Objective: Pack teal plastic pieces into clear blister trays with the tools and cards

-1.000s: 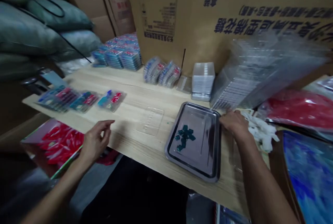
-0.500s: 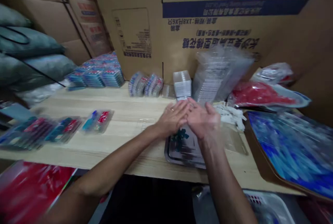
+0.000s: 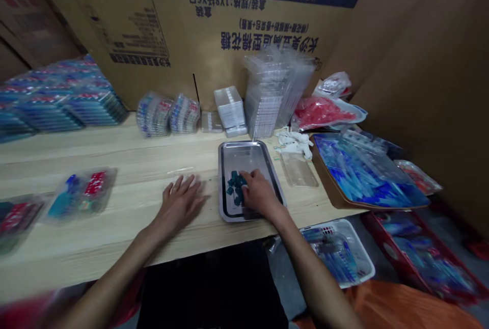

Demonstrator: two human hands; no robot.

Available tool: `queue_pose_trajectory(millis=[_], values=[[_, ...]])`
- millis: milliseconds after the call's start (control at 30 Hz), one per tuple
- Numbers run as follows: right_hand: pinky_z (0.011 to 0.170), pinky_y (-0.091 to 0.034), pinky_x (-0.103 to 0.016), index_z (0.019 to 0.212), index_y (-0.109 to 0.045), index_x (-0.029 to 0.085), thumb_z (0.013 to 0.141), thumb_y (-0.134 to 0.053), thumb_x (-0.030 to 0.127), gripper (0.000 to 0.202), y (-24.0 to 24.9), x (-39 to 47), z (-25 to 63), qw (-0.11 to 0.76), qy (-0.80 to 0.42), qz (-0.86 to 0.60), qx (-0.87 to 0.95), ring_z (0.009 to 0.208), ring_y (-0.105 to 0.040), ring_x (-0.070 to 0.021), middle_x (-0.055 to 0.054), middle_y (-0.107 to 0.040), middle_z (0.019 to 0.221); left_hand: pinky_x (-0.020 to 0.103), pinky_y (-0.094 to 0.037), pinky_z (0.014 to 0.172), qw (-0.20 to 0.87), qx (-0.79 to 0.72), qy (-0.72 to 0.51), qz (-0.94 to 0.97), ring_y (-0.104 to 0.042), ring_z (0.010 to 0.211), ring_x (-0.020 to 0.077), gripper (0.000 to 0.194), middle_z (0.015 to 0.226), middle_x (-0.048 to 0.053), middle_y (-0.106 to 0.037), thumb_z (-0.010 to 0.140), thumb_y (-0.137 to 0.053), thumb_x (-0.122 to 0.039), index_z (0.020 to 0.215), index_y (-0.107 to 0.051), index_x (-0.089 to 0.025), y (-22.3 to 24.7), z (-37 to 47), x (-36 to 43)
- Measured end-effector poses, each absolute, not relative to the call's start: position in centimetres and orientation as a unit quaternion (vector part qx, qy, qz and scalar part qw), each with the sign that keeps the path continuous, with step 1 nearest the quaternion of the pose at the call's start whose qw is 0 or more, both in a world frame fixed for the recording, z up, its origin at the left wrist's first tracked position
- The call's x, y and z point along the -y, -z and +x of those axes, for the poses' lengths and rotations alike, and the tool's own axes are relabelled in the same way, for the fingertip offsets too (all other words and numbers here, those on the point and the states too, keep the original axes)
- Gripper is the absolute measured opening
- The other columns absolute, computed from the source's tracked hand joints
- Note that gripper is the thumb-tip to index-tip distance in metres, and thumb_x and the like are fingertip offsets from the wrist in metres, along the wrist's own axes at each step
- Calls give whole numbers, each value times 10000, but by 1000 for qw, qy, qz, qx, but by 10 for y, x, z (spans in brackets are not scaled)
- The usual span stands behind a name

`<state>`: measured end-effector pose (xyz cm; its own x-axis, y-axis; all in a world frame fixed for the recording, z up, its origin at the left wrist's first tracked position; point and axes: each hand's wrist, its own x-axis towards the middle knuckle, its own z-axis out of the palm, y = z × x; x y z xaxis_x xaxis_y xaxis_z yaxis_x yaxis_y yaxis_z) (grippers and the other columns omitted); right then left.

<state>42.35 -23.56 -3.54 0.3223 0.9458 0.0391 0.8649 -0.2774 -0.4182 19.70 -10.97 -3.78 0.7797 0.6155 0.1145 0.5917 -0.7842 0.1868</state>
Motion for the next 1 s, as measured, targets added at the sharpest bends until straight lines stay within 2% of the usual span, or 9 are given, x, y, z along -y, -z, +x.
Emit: queue_pose_trajectory(millis=[133,267,367,433,533,600,667,833,1000], values=[[794,-470,-334,1238,-580,150,886,-508,195,362,44,219,414,150,-82,-812,558,914,-586,-242,-158,-577,1095,422,-432,918,114,-241,-109,958,-596,1072,272,298,1133,118,-692,970,-435,-262,1113,-690,-209,12,254,119],[783,-447,-295,1034,-605,116,858,-411,44,272,58,215,422,195,-54,-843,498,875,-589,-206,-137,-615,991,436,-434,894,97,-228,-61,967,-596,1038,304,239,989,165,-699,917,-475,-162,976,-705,-139,23,300,122],[804,-445,-301,985,-607,137,844,-419,50,251,66,221,433,257,-48,-837,481,879,-598,-202,-111,-642,934,443,-444,905,141,-241,-72,957,-613,1023,306,250,978,166,-708,874,-485,-102,974,-712,-135,38,309,115],[802,-454,-309,975,-608,158,841,-438,88,228,67,227,439,312,-56,-825,468,857,-607,-197,-96,-661,938,435,-455,925,224,-257,-130,931,-627,1020,291,274,1024,147,-714,850,-511,-95,1022,-718,-147,43,307,108],[784,-466,-310,943,-620,184,835,-446,127,213,64,232,442,388,-80,-805,443,816,-614,-183,-69,-678,928,363,-514,844,470,-297,-220,801,-670,914,228,269,989,94,-730,847,-538,-123,1034,-726,-167,40,302,98],[763,-470,-303,945,-627,193,843,-434,149,222,59,231,439,429,-114,-782,438,801,-617,-175,-49,-680,896,299,-536,747,661,-310,-220,647,-685,805,180,213,910,72,-736,829,-602,-155,999,-730,-161,36,299,95],[737,-473,-292,967,-627,194,853,-429,175,229,54,228,431,466,-157,-751,441,786,-619,-168,-33,-678,866,258,-539,711,787,-299,-195,503,-689,754,150,198,880,74,-737,778,-698,-177,971,-730,-141,31,297,96],[681,-464,-258,1094,-597,180,863,-486,242,264,40,216,406,530,-215,-681,457,754,-599,-145,-24,-670,891,194,-528,657,839,-291,-223,402,-665,664,104,183,773,56,-723,692,-789,-140,864,-734,-110,24,293,104],[611,-418,-255,1114,-606,158,876,-481,256,287,28,210,397,515,-203,-703,447,658,-556,-136,-6,-626,786,207,-527,743,841,-282,-235,398,-669,737,105,198,846,76,-741,717,-744,-129,913,-752,-102,18,287,106]])
